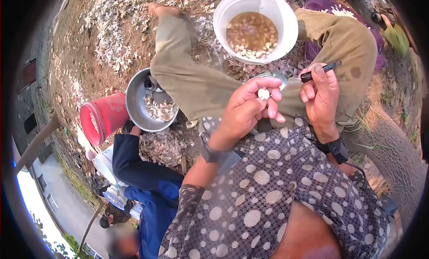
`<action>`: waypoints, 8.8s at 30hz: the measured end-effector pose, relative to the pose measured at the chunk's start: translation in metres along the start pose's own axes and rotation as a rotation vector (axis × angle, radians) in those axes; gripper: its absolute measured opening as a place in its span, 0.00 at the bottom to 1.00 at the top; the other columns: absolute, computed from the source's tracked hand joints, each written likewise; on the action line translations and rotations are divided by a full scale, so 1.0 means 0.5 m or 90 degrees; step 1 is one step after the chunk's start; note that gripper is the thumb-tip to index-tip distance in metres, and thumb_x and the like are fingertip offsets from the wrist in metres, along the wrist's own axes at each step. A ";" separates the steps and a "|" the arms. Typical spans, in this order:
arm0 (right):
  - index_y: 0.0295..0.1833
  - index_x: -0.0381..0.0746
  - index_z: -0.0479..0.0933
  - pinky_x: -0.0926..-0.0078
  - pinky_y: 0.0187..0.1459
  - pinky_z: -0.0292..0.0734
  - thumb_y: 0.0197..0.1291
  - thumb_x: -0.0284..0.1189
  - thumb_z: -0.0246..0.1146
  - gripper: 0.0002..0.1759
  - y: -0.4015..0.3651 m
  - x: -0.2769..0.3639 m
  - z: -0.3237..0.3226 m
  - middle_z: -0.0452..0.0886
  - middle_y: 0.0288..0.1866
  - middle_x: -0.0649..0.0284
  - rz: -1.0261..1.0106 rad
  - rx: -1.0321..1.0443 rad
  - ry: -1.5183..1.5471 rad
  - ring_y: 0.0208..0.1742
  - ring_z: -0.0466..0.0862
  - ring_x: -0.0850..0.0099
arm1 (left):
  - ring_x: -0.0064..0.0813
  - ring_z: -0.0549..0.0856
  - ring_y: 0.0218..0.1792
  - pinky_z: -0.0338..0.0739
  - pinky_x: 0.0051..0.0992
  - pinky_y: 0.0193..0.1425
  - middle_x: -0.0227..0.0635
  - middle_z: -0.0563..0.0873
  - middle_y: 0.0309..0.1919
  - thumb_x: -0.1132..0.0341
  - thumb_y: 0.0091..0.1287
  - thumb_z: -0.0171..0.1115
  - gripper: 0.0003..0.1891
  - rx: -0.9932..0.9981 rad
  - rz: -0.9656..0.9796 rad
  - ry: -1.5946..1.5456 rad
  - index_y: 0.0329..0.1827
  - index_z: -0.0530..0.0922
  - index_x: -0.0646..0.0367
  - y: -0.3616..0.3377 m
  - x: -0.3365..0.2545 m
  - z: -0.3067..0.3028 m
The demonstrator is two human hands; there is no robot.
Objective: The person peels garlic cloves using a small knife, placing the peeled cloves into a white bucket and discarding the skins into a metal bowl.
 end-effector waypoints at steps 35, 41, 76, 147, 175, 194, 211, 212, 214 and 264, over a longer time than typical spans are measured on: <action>0.47 0.36 0.82 0.83 0.31 0.69 0.64 0.27 0.72 0.09 -0.037 -0.017 0.105 0.77 0.32 0.73 -0.071 0.196 -0.541 0.29 0.73 0.85 | 0.14 0.71 0.31 0.72 0.19 0.37 0.30 0.79 0.38 0.70 0.76 0.50 0.14 -0.222 0.102 0.361 0.60 0.73 0.64 -0.002 -0.049 -0.064; 0.44 0.34 0.83 0.80 0.32 0.71 0.60 0.22 0.70 0.07 -0.043 0.011 0.123 0.80 0.32 0.68 -0.142 0.217 -0.592 0.29 0.75 0.82 | 0.16 0.78 0.44 0.73 0.20 0.51 0.27 0.79 0.39 0.72 0.76 0.56 0.16 -0.053 0.110 0.701 0.64 0.67 0.62 0.012 -0.055 0.014; 0.59 0.38 0.83 0.89 0.29 0.64 0.71 0.38 0.68 0.18 -0.037 -0.004 0.126 0.84 0.47 0.67 0.002 0.125 -0.202 0.30 0.70 0.88 | 0.32 0.87 0.33 0.81 0.29 0.33 0.40 0.84 0.38 0.82 0.61 0.64 0.12 -0.221 0.398 0.853 0.47 0.78 0.61 -0.004 -0.124 0.021; 0.46 0.33 0.77 0.82 0.26 0.75 0.75 0.34 0.64 0.13 -0.049 -0.003 0.097 0.83 0.38 0.59 -0.091 0.060 -0.121 0.23 0.78 0.80 | 0.22 0.83 0.24 0.83 0.24 0.27 0.39 0.84 0.38 0.73 0.75 0.58 0.07 -0.081 0.047 0.045 0.52 0.74 0.66 0.006 0.005 -0.032; 0.43 0.35 0.77 0.82 0.21 0.73 0.75 0.35 0.63 0.13 -0.026 -0.063 0.083 0.82 0.30 0.62 0.033 0.027 -0.157 0.20 0.76 0.82 | 0.17 0.84 0.31 0.80 0.20 0.36 0.33 0.87 0.37 0.79 0.70 0.57 0.09 -0.162 0.074 0.244 0.51 0.80 0.67 0.011 -0.004 -0.077; 0.45 0.36 0.78 0.85 0.27 0.73 0.74 0.35 0.64 0.12 0.014 0.006 -0.022 0.81 0.32 0.68 -0.029 -0.020 -0.274 0.23 0.76 0.83 | 0.46 0.83 0.61 0.73 0.48 0.74 0.54 0.79 0.61 0.56 0.76 0.56 0.26 -0.061 0.062 -0.212 0.68 0.71 0.67 0.037 0.012 -0.075; 0.41 0.35 0.79 0.78 0.32 0.72 0.68 0.31 0.67 0.09 -0.051 0.128 -0.086 0.76 0.27 0.72 -0.026 -0.049 -0.210 0.30 0.73 0.84 | 0.48 0.70 0.75 0.59 0.45 0.84 0.56 0.69 0.73 0.57 0.72 0.60 0.35 -0.006 0.076 0.015 0.76 0.63 0.71 0.322 -0.092 0.227; 0.42 0.35 0.78 0.79 0.31 0.72 0.70 0.32 0.67 0.10 -0.055 0.136 -0.096 0.76 0.28 0.73 -0.015 -0.058 -0.218 0.29 0.74 0.84 | 0.47 0.69 0.75 0.58 0.45 0.84 0.56 0.69 0.73 0.56 0.73 0.59 0.35 0.032 0.070 0.031 0.76 0.63 0.71 0.367 -0.090 0.277; 0.44 0.35 0.77 0.81 0.29 0.72 0.73 0.35 0.65 0.13 -0.059 0.153 -0.126 0.77 0.30 0.73 0.006 -0.067 -0.242 0.27 0.75 0.85 | 0.46 0.67 0.77 0.56 0.43 0.85 0.53 0.69 0.74 0.53 0.75 0.57 0.35 0.092 0.053 0.084 0.76 0.62 0.70 0.462 -0.075 0.372; 0.48 0.37 0.76 0.85 0.37 0.70 0.75 0.35 0.63 0.11 0.097 -0.020 -0.094 0.78 0.38 0.72 0.278 -0.031 -0.107 0.34 0.73 0.87 | 0.24 0.83 0.54 0.84 0.27 0.46 0.30 0.81 0.55 0.77 0.56 0.64 0.33 0.175 -0.751 0.655 0.69 0.75 0.52 0.489 0.189 -0.491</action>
Point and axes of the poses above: each hand's wrist, its own y-axis towards the middle knuckle, its own z-axis out of the palm, x = y × z, the point moved 10 cm from there along y, towards the middle knuckle
